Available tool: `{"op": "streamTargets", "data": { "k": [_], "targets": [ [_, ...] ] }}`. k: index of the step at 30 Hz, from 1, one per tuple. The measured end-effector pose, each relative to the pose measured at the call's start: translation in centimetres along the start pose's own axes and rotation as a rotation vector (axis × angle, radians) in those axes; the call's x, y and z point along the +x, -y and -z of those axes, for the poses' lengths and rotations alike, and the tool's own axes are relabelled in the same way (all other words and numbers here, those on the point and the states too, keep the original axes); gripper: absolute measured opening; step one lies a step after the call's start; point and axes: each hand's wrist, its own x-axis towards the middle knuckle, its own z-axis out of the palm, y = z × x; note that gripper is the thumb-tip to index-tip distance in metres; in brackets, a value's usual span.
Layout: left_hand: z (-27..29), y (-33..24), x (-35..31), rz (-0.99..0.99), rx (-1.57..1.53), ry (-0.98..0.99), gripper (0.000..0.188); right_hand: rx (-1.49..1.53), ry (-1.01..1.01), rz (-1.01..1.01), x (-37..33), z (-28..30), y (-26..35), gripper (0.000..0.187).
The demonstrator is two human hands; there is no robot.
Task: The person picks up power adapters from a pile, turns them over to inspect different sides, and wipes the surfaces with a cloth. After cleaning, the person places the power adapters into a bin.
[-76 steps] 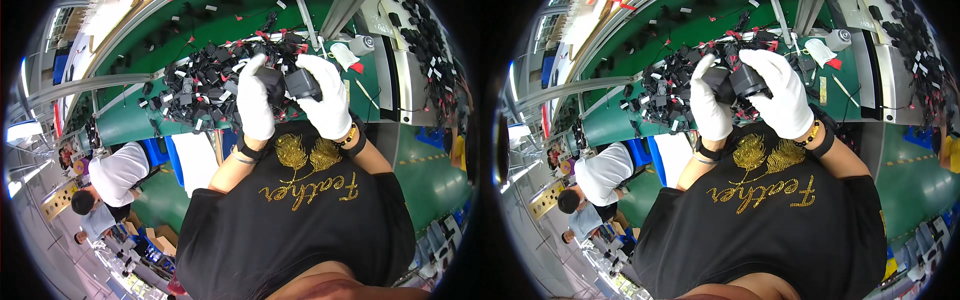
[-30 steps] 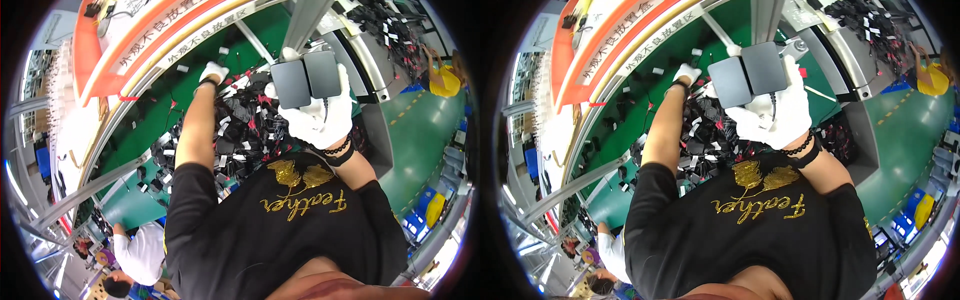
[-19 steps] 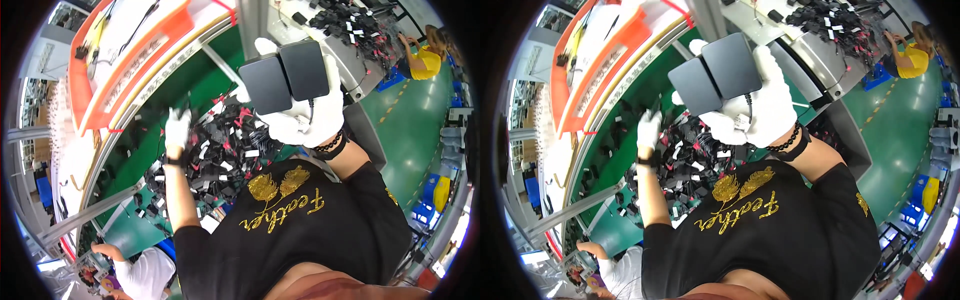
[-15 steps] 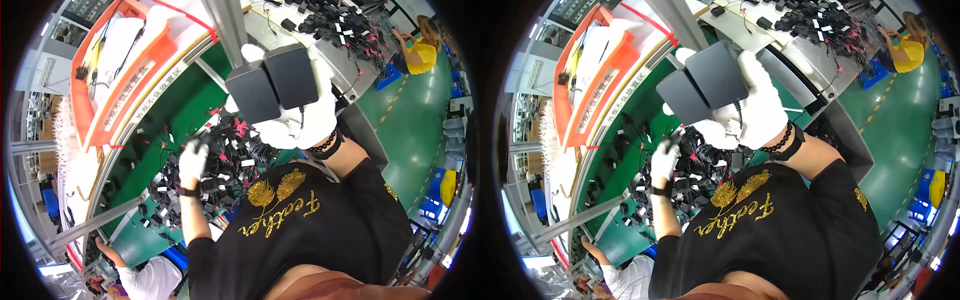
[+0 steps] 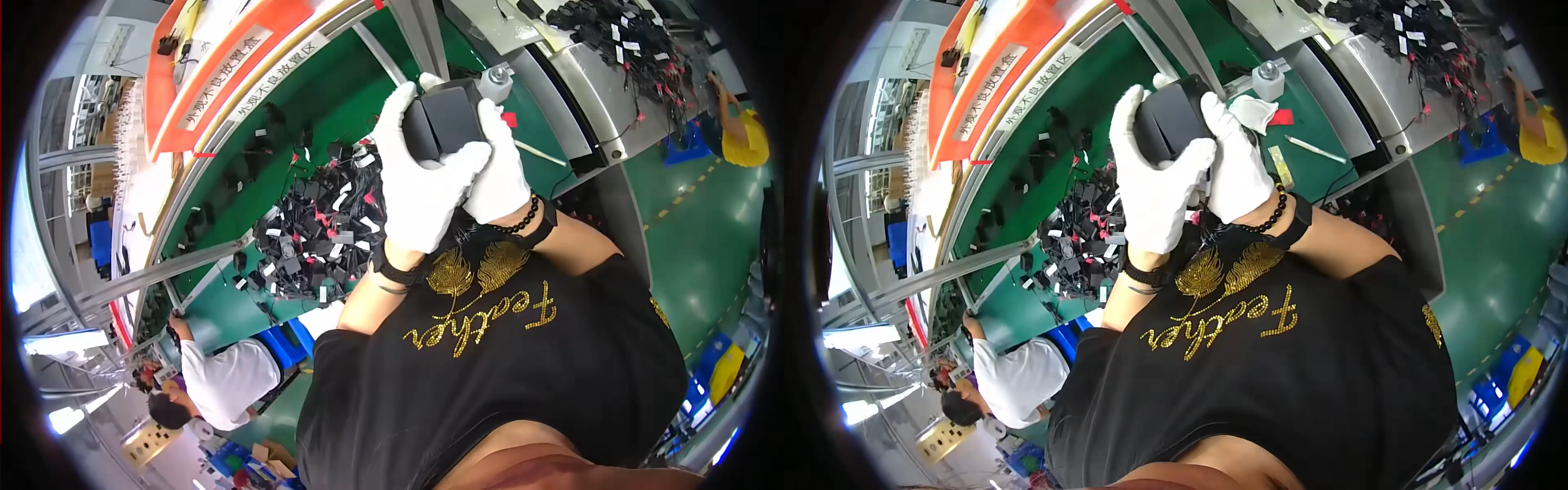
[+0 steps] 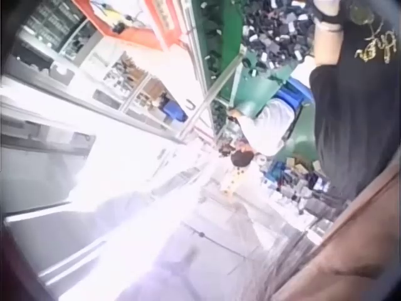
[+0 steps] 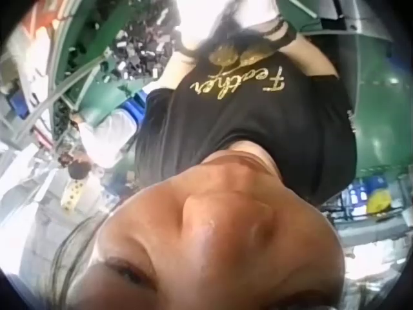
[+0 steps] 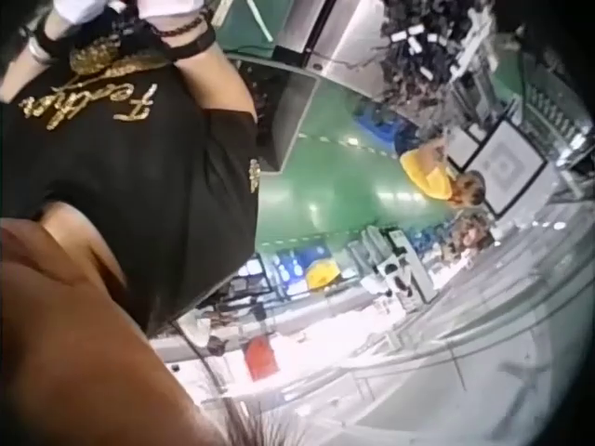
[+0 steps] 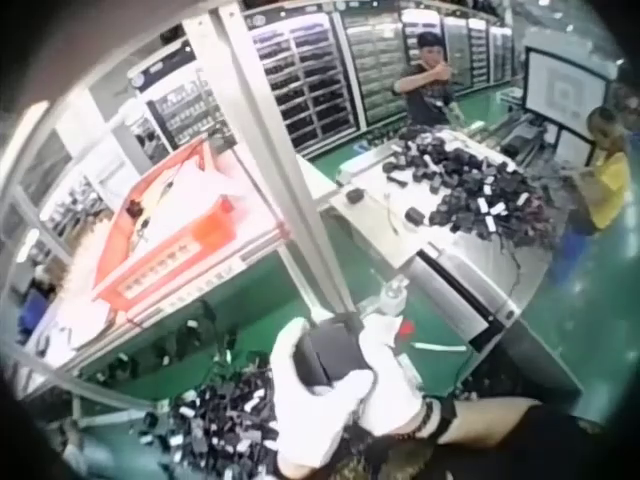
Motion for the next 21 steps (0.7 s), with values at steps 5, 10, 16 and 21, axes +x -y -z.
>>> {"op": "streamTargets", "data": {
  "k": [5,10,16,21],
  "targets": [
    [-0.6,-0.2,-0.6,0.196,-0.18,0.107,0.08,0.08,-0.089,-0.099,-1.4,0.4,1.3,0.055],
    [-0.3,0.3,-1.0,0.092,-0.384,0.229,0.082,0.138,0.142,-0.028,-2.4,2.7,1.3,0.049],
    [-0.1,0.3,-0.9,-0.136,-0.439,0.342,0.073,-0.379,0.216,0.281,-3.1,2.9,0.5,0.059],
    [-2.3,0.7,-2.5,-0.063,-0.421,0.053,0.038,-0.705,0.158,0.508,-3.7,3.1,-1.0,0.06]
  ]
}}
